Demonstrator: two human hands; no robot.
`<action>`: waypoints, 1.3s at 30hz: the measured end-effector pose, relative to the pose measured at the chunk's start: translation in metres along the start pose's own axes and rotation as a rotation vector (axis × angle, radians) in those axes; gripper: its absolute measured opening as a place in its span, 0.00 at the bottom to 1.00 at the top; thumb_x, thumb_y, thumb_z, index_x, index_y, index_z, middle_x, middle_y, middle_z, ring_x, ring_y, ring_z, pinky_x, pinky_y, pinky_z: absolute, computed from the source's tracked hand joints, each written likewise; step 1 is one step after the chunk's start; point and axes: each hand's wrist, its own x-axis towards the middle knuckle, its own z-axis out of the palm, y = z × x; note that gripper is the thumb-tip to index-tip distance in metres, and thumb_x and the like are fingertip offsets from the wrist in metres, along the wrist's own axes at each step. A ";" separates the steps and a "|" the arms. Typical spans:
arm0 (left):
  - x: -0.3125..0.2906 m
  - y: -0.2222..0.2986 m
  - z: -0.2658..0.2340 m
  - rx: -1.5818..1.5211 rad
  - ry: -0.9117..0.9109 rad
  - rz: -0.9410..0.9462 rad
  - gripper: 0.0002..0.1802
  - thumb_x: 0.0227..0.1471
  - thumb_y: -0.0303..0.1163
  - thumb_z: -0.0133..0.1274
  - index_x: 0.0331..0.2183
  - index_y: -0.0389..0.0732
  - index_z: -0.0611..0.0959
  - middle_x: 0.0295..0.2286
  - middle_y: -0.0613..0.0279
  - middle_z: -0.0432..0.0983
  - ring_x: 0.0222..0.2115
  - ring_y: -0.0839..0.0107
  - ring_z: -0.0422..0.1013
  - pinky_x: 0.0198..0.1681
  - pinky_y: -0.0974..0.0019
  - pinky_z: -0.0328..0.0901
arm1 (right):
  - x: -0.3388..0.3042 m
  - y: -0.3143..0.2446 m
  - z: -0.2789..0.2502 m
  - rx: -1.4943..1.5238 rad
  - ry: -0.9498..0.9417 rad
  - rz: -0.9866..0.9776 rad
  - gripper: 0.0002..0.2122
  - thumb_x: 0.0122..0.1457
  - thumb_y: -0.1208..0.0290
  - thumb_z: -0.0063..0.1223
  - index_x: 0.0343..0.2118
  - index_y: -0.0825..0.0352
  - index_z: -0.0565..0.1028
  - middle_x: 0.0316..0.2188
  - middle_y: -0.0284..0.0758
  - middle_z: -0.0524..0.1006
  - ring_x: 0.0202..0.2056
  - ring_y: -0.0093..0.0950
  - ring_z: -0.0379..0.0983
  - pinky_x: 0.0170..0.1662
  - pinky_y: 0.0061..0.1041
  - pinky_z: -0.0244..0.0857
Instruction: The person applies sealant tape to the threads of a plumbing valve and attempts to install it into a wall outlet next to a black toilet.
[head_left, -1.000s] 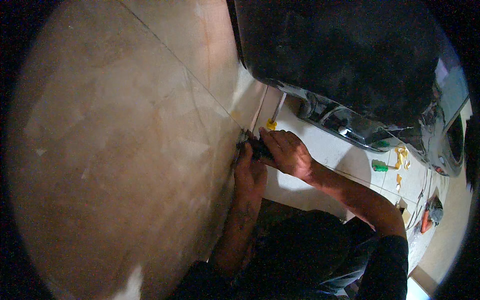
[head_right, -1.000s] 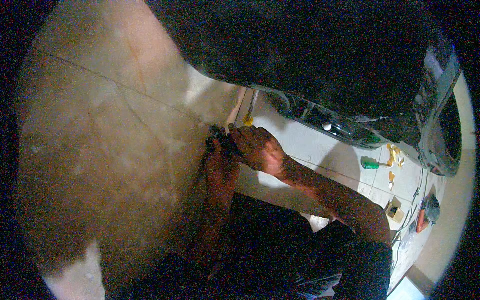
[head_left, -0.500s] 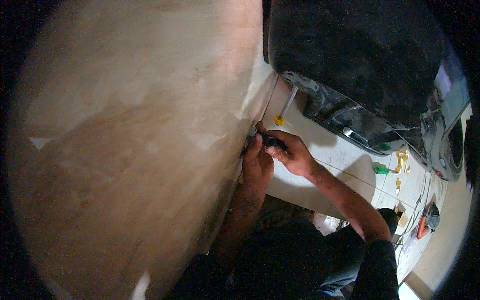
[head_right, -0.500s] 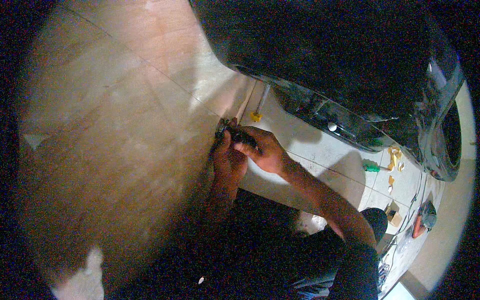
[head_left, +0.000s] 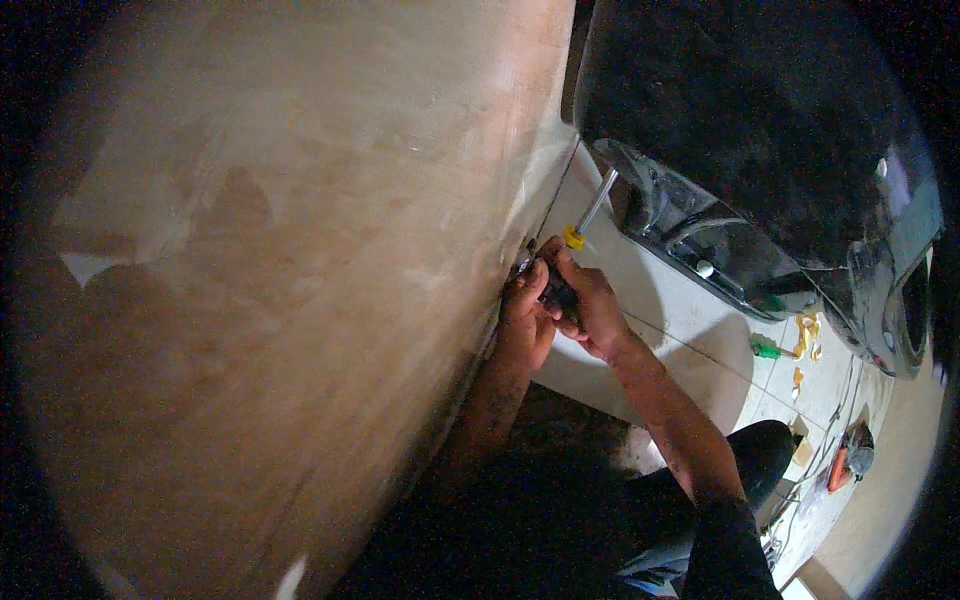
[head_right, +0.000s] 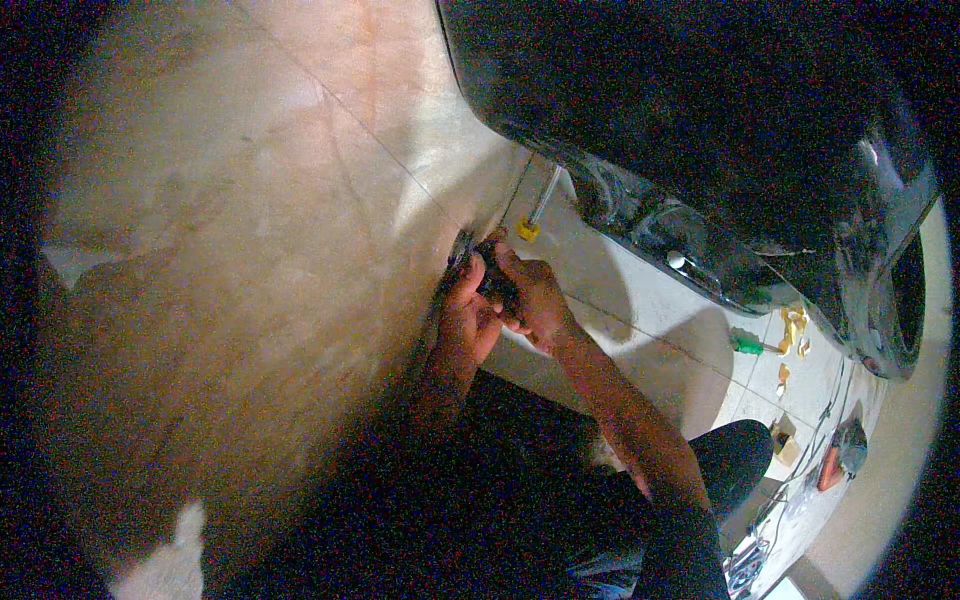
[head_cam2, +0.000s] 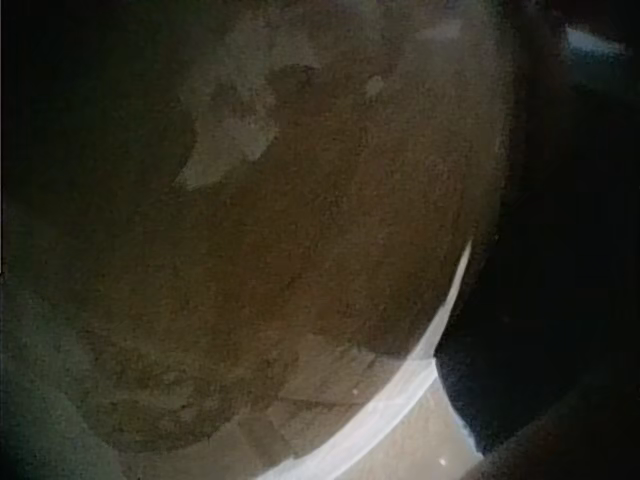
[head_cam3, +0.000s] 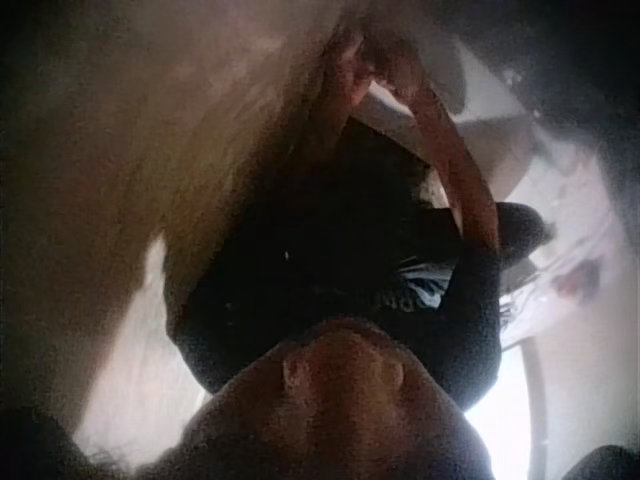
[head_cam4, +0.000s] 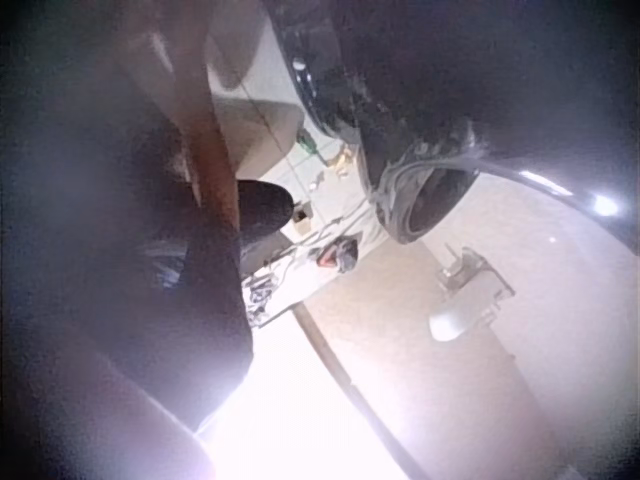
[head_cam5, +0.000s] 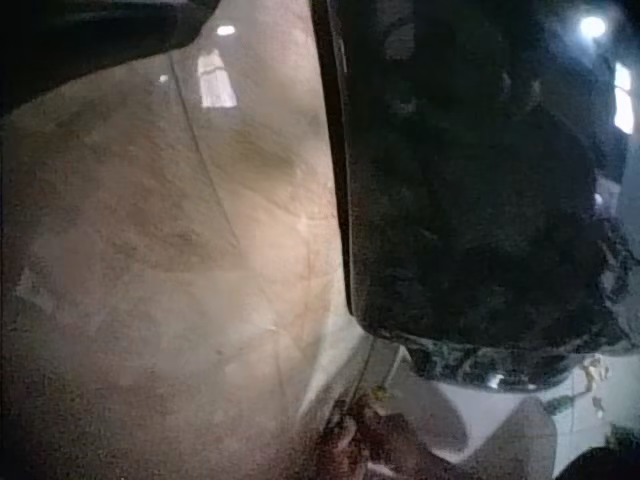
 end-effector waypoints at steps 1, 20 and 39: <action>0.001 -0.001 -0.008 0.057 -0.013 -0.028 0.22 0.54 0.48 0.52 0.44 0.43 0.75 0.30 0.65 0.76 0.28 0.73 0.73 0.30 0.68 0.71 | -0.002 -0.003 0.001 0.278 -0.067 0.193 0.20 0.63 0.49 0.41 0.35 0.65 0.72 0.18 0.30 0.72 0.09 0.16 0.57 0.10 0.17 0.46; -0.004 -0.007 -0.024 -0.261 -0.164 -0.001 0.17 0.57 0.40 0.51 0.47 0.47 0.75 0.38 0.69 0.75 0.35 0.75 0.72 0.32 0.71 0.69 | 0.014 0.021 -0.015 -1.248 0.208 -1.200 0.24 0.56 0.56 0.51 0.51 0.69 0.69 0.44 0.48 0.75 0.40 0.42 0.76 0.42 0.37 0.70; -0.012 0.006 0.023 -0.021 0.056 0.040 0.21 0.58 0.41 0.48 0.48 0.37 0.74 0.44 0.61 0.72 0.47 0.70 0.67 0.51 0.66 0.61 | -0.020 0.007 0.008 -1.235 0.364 -1.037 0.25 0.48 0.70 0.59 0.50 0.69 0.66 0.42 0.44 0.70 0.40 0.43 0.72 0.41 0.37 0.68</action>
